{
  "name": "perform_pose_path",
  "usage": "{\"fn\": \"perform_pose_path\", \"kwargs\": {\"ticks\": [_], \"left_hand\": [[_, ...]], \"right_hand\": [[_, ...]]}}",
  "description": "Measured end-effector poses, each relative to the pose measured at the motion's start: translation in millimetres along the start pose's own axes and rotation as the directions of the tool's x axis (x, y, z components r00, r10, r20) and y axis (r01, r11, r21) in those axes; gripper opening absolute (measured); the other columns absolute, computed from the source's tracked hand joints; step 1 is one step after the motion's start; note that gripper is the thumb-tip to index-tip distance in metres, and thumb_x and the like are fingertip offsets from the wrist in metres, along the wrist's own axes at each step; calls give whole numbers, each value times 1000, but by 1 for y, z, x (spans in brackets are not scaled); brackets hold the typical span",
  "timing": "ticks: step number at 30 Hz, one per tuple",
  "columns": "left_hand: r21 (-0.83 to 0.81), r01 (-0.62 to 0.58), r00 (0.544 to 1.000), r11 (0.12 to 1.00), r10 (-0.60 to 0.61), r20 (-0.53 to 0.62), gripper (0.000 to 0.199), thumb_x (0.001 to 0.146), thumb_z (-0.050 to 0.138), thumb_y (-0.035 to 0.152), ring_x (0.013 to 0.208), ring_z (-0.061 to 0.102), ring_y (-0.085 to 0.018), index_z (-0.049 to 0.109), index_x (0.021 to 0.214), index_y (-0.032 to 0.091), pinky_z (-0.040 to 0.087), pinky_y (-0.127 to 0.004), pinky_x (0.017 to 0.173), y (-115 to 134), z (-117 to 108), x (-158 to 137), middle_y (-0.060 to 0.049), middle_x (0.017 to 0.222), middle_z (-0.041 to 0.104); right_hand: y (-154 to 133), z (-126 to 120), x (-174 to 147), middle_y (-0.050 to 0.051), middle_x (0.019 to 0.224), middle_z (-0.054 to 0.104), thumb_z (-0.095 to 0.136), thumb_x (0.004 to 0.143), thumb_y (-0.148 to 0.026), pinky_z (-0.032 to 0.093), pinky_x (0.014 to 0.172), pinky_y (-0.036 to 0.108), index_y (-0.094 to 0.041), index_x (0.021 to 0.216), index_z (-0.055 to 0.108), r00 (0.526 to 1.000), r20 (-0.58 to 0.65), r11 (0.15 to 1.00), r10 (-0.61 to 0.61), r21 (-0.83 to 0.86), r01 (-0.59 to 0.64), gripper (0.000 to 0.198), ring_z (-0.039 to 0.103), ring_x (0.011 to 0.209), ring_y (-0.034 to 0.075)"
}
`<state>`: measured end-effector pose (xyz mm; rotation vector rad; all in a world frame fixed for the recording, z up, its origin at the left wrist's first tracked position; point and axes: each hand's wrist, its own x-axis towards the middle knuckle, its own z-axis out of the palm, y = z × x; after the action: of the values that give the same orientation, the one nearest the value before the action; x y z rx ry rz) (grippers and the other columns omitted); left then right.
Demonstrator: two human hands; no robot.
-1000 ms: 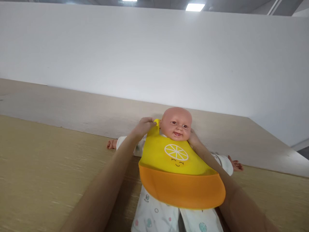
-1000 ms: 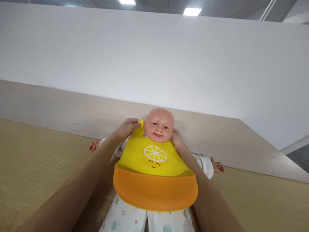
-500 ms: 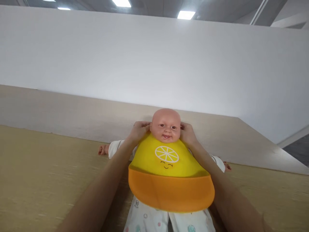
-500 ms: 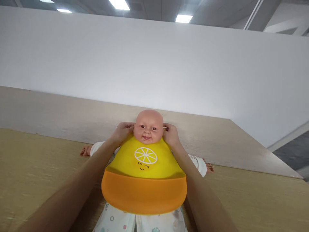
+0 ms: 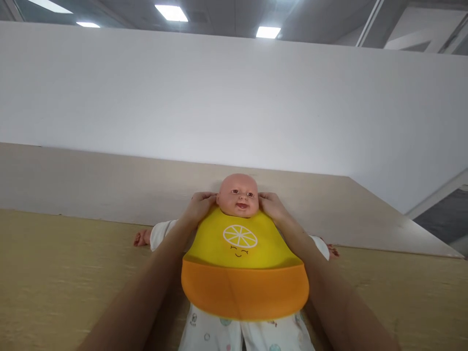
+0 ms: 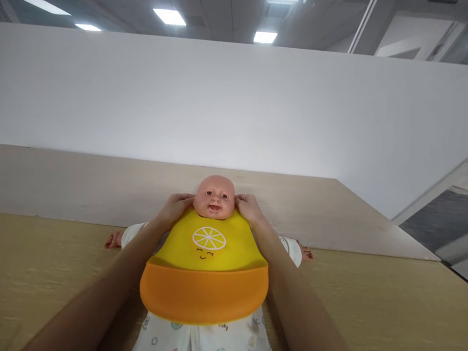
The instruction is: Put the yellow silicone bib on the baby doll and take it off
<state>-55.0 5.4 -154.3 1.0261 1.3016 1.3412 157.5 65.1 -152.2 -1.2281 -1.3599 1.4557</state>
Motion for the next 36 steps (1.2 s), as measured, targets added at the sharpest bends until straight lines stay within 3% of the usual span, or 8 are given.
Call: {"fn": "perform_pose_path", "kwargs": {"ticks": [14,22,29,36], "left_hand": [[186,75,997,980,-74,-9,24,58,62,28,60,61,-18,75,74,15,46,-27,58,-13,-6,5,-3,63,69],[332,23,998,943,-2,-64,27,65,61,35,60,57,-17,76,72,14,40,-25,54,-13,-8,5,-2,60,67],[347,-19,999,938,29,-25,27,65,60,35,59,55,-16,76,69,14,37,-24,52,-9,-6,3,0,56,64],[321,-21,1000,947,23,-3,27,63,58,32,64,59,-19,76,75,16,41,-25,57,-9,-6,4,-1,61,68]], "right_hand": [[20,-6,14,0,53,56,48,57,-31,35,57,24,-15,52,60,991,-19,940,-131,-320,118,20,48,59,14],[18,-5,11,1,59,64,52,56,-30,39,60,25,-14,57,66,993,-36,961,-110,-259,97,21,53,62,15],[18,-3,8,2,62,66,54,56,-31,41,62,26,-14,64,70,994,-45,979,-103,-180,94,25,54,62,16],[18,-5,9,4,65,67,50,58,-33,40,63,26,-14,62,69,988,-2,952,-156,-268,150,27,57,67,18]]}}
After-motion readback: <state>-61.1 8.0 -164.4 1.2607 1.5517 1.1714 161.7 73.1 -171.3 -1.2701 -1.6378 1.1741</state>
